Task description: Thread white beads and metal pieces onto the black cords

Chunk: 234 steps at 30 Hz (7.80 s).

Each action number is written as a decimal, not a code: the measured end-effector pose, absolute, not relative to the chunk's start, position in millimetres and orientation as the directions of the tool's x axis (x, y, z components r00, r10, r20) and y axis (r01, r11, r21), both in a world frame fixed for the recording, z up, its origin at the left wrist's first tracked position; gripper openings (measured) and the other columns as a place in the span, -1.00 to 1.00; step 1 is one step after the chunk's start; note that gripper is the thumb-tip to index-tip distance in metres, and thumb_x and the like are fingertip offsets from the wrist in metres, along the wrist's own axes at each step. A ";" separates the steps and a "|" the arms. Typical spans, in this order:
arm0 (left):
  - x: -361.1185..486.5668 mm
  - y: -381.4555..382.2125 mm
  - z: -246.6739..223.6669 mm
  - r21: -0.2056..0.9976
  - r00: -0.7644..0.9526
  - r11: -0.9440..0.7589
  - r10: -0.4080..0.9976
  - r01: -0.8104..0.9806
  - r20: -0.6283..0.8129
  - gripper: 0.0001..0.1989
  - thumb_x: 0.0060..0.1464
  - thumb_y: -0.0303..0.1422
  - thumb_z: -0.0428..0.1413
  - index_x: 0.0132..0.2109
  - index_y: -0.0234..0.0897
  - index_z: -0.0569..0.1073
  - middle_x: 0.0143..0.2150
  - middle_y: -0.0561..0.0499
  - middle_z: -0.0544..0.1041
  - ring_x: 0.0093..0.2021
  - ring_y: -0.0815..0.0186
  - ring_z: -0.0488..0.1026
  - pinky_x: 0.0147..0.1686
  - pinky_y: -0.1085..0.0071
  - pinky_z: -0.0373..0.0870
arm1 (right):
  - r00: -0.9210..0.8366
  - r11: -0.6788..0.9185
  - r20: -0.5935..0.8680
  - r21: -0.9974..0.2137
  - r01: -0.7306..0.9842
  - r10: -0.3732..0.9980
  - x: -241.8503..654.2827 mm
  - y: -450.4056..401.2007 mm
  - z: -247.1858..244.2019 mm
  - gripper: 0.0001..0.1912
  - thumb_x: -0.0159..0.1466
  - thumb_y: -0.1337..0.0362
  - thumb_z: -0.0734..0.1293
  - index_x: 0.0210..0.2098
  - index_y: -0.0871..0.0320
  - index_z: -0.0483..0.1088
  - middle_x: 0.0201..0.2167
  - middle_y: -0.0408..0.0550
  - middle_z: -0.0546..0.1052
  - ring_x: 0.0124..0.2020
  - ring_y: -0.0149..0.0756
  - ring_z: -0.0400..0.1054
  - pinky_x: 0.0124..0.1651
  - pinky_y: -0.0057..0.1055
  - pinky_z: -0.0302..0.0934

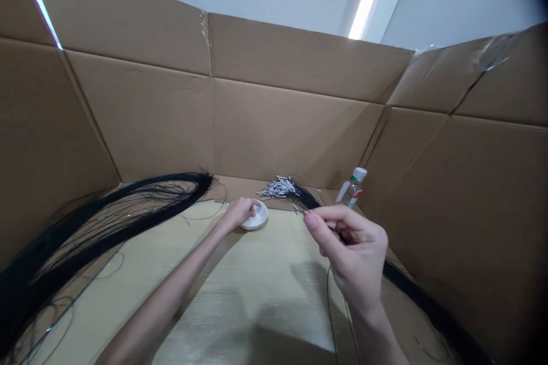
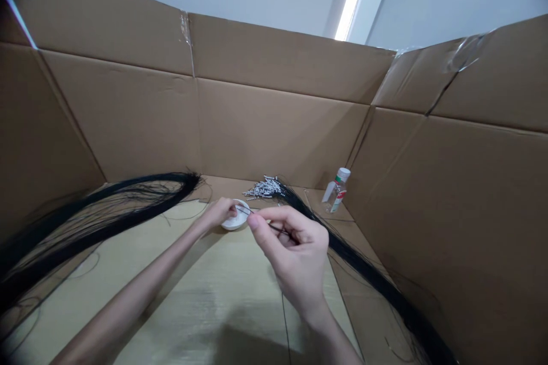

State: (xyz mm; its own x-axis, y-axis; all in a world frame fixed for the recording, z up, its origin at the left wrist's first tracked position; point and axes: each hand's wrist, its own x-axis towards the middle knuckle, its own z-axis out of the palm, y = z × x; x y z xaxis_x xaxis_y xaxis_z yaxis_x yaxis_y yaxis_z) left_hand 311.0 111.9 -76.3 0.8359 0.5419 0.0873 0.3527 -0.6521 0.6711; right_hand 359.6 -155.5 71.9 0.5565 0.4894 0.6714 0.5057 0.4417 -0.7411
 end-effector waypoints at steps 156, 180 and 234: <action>230.6 -47.6 39.7 0.739 0.750 0.375 0.610 -0.559 0.257 -0.51 0.08 -0.55 0.41 0.12 -0.19 0.50 -0.27 0.14 0.59 -0.26 0.49 0.60 -0.19 0.64 0.56 | 0.288 0.347 0.873 -0.431 0.833 0.393 344.9 -156.4 54.6 -0.87 0.26 0.48 0.40 -0.37 0.13 0.49 -0.24 -0.12 0.42 -0.16 -0.29 0.35 -0.07 -0.25 0.26; 216.8 -28.1 44.7 0.927 0.702 -0.061 0.635 -0.371 0.323 -0.24 0.11 -0.36 0.43 0.37 -0.08 0.30 -0.17 0.06 0.68 -0.16 0.35 0.65 -0.11 0.52 0.59 | 0.245 0.352 0.723 -0.567 0.745 0.646 360.4 -151.5 56.6 -0.90 0.38 0.40 0.41 -0.29 0.13 0.49 -0.21 -0.13 0.48 -0.12 -0.32 0.39 0.01 -0.32 0.25; 264.2 44.6 10.4 0.837 0.542 -0.524 0.663 -0.156 0.517 -0.66 0.42 -0.17 0.05 0.19 -0.26 0.33 0.13 -0.16 0.55 0.15 0.23 0.53 0.18 0.26 0.45 | 0.554 0.397 0.545 -0.838 0.374 0.629 362.1 -123.7 42.5 -0.77 0.35 0.11 0.43 -0.32 0.15 0.50 -0.67 -0.28 0.27 -0.65 -0.49 0.07 -0.61 -0.51 -0.04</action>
